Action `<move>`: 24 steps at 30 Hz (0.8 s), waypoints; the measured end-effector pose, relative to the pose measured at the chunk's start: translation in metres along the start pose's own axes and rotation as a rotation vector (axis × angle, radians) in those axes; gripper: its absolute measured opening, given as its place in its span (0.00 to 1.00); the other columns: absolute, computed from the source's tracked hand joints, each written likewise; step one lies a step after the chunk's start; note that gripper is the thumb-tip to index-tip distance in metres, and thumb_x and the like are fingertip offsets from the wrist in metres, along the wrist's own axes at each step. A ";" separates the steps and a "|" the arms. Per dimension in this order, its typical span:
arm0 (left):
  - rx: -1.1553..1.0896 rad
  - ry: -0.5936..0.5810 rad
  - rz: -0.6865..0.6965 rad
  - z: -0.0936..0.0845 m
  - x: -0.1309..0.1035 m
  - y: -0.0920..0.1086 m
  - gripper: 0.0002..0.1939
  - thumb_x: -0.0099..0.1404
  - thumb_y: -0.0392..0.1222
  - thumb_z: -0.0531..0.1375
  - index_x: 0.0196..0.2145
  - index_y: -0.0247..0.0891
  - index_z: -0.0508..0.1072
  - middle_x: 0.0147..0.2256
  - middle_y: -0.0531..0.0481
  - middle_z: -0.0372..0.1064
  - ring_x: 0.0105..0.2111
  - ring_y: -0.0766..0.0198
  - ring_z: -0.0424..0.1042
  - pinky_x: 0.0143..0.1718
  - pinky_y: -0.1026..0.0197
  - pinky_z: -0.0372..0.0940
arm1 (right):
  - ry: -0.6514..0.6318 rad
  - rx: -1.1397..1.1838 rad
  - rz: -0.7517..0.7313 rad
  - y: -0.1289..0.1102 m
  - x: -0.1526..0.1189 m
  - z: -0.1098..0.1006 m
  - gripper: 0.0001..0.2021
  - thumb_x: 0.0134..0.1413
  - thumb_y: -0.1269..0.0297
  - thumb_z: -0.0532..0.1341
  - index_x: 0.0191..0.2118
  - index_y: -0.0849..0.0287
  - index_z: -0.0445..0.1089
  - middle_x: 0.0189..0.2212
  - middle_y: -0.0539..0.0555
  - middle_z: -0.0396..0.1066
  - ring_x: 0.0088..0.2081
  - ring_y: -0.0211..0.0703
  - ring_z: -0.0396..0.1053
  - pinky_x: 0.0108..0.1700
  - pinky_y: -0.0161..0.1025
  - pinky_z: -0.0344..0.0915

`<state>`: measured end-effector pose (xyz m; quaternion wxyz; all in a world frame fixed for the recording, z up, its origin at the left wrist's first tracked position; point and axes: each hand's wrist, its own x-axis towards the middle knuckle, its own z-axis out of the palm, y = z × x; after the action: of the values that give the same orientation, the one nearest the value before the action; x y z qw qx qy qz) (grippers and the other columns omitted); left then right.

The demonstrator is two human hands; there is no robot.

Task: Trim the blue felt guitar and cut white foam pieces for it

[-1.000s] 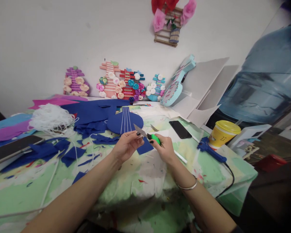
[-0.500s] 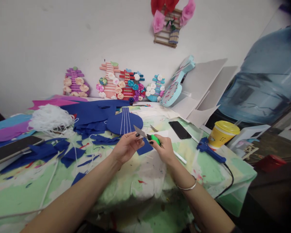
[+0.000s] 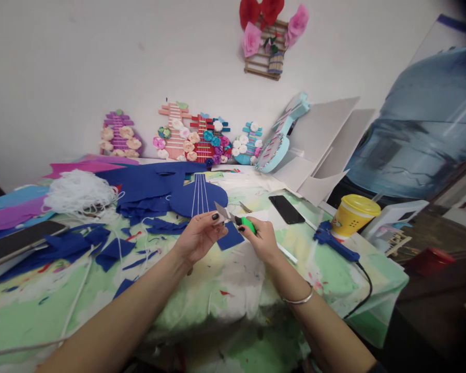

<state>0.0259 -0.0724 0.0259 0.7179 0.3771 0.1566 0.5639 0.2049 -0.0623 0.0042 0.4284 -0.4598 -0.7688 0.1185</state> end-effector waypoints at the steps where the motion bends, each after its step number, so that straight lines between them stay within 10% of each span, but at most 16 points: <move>1: 0.005 0.001 -0.002 0.000 0.000 0.000 0.08 0.52 0.34 0.64 0.19 0.31 0.70 0.18 0.55 0.59 0.20 0.73 0.58 0.29 0.64 0.62 | 0.001 -0.005 0.002 0.000 0.000 0.000 0.23 0.53 0.45 0.51 0.20 0.59 0.58 0.16 0.46 0.52 0.22 0.34 0.52 0.26 0.32 0.46; 24: 0.038 0.031 -0.013 0.002 0.000 -0.005 0.07 0.49 0.36 0.66 0.20 0.30 0.73 0.18 0.53 0.62 0.20 0.72 0.60 0.28 0.64 0.62 | 0.005 0.020 0.018 -0.004 -0.002 -0.002 0.22 0.53 0.46 0.52 0.20 0.59 0.57 0.16 0.46 0.52 0.22 0.33 0.52 0.26 0.32 0.47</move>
<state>0.0307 -0.0736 0.0237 0.7116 0.3810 0.1808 0.5619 0.2037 -0.0663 0.0068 0.4338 -0.4628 -0.7622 0.1288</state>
